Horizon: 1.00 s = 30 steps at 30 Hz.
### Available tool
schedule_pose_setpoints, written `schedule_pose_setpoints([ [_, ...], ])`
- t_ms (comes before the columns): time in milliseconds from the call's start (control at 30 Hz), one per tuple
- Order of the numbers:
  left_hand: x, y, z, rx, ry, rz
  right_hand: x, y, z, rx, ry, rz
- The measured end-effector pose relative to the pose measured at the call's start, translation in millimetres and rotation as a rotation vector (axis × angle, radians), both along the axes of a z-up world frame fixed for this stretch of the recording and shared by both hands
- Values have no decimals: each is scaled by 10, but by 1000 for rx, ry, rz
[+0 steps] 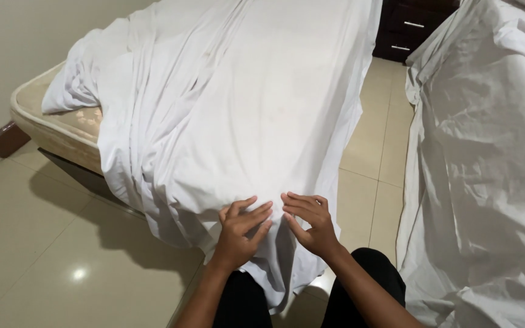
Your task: The person spreads a white fitted sheet over a mattress, starting at one corner and working around the bed to tuck the elasticized edges under the mattress. They smooth the fabric by hand to remove wrinkles and ensure the sheet is properly fitted.
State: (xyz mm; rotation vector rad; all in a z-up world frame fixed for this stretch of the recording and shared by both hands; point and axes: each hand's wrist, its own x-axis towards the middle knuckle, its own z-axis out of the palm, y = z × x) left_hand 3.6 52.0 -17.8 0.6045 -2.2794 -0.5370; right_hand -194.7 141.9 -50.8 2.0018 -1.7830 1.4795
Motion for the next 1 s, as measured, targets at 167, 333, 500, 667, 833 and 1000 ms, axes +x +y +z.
schedule_pose_setpoints([
  [167,55,-146,-21,-59,80,12,-78,-61,15,13,-51,-26],
  [333,12,-534,30,-138,21,165,-169,-363,273,44,-45,-68],
  [500,-123,-996,152,-181,-41,268,-298,-938,440,160,-11,2],
  [667,-216,-1187,102,-135,-194,301,-374,-1482,472,375,110,-37],
  [833,-216,-1171,85,-90,-302,348,-398,-1745,504,604,178,-50],
  [1000,-220,-1146,150,-74,-297,327,-336,-1733,533,717,244,-85],
])
